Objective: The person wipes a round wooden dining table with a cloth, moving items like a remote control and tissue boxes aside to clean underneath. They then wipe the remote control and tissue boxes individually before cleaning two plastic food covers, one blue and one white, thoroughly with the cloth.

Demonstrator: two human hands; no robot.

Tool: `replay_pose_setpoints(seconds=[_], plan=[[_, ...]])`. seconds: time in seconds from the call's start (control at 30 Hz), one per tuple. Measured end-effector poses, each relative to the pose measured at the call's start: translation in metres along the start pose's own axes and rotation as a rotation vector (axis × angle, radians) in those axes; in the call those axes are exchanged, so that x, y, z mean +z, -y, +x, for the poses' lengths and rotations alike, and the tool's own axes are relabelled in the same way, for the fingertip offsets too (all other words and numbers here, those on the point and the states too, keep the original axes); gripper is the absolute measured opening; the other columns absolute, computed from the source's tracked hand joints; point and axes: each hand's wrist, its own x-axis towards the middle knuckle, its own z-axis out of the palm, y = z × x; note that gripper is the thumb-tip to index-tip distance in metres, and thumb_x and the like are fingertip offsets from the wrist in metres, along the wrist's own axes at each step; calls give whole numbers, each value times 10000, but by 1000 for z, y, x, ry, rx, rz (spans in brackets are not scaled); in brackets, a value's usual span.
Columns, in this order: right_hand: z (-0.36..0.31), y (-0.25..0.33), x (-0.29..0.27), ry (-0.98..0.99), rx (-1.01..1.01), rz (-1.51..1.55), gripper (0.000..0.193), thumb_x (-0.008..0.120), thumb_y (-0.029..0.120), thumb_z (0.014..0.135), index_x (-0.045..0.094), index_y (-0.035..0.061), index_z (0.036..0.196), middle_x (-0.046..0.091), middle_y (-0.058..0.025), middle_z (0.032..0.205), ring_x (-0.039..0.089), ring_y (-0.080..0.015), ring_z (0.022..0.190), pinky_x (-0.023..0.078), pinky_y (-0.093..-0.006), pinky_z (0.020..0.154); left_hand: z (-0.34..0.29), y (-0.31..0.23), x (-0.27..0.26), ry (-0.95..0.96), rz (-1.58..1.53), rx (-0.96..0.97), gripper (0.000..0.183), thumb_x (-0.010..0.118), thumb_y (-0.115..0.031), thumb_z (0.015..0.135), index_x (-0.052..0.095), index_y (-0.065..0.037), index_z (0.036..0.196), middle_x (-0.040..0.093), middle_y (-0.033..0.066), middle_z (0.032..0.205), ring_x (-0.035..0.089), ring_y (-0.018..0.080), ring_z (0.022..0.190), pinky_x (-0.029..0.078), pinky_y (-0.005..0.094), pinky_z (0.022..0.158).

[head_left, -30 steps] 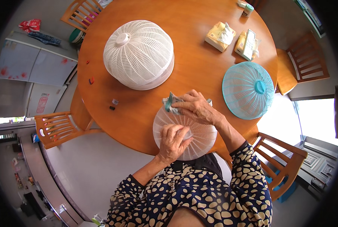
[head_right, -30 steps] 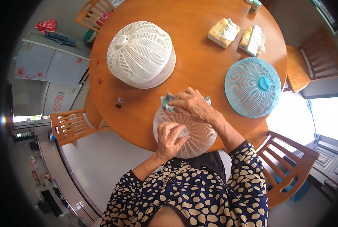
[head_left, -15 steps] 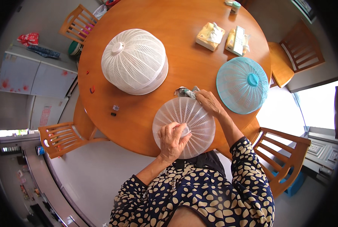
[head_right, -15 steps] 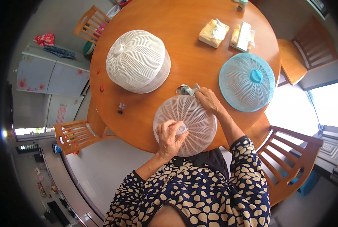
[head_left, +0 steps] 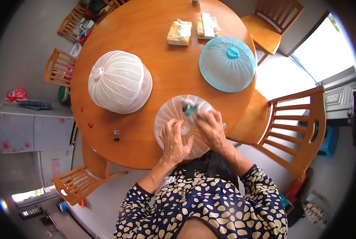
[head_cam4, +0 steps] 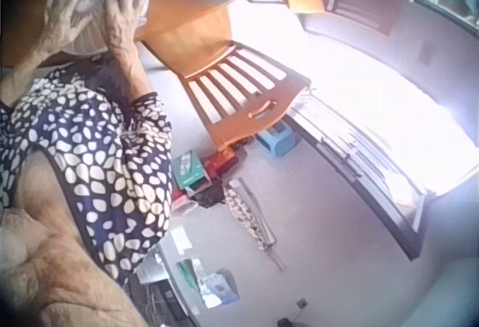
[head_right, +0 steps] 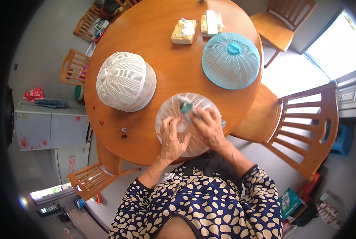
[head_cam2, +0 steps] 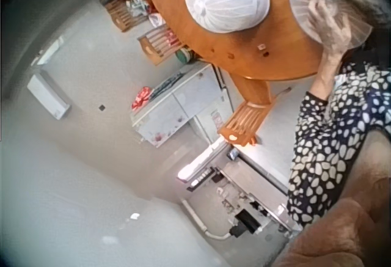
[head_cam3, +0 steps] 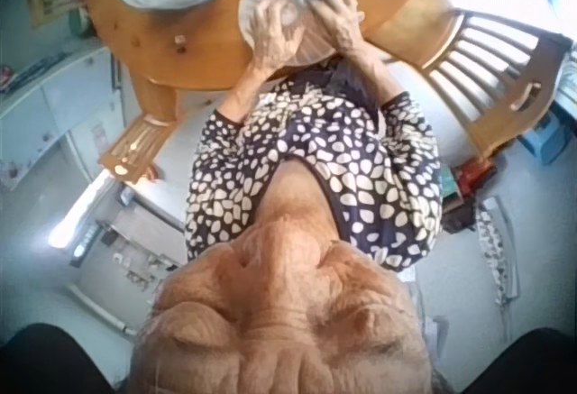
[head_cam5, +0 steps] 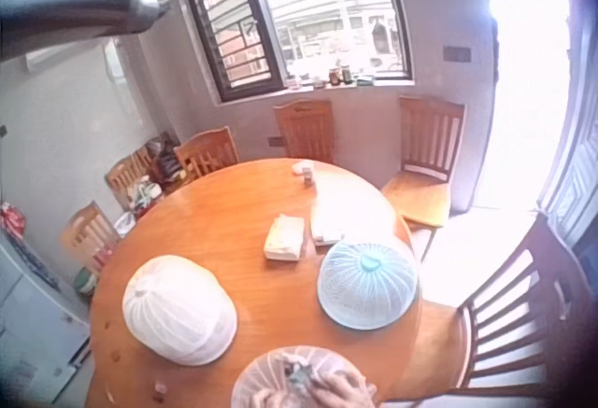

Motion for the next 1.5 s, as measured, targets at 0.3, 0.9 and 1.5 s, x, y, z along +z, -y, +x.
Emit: replay_pose_setpoints(seconds=[0.3, 0.9, 1.5], plan=[[-6, -84, 34, -25, 903, 326, 308, 492, 191, 952, 654, 53, 1175, 572, -187, 1072, 521, -361, 1005, 426, -435, 887, 2, 12, 29, -135, 69, 29, 509, 730, -215, 808, 506, -124, 1256, 447, 111, 1208, 427, 323, 1170, 275, 491, 984], [-57, 46, 32, -301, 172, -257, 383, 693, 46, 764, 660, 14, 1145, 527, -120, 1164, 493, -295, 981, 446, -381, 848, 10, 30, 38, -95, 16, 99, 450, 676, -213, 858, 511, -102, 1262, 458, 126, 1204, 418, 318, 1207, 271, 495, 1015], [-59, 27, 34, -336, 276, -253, 456, 664, -22, 765, 625, 12, 1218, 515, -199, 1219, 488, -377, 1042, 431, -465, 884, 16, 33, 48, -253, -242, 120, 100, 625, -65, 858, 566, -26, 929, 545, 126, 1054, 525, 283, 1023, 429, 393, 901]])
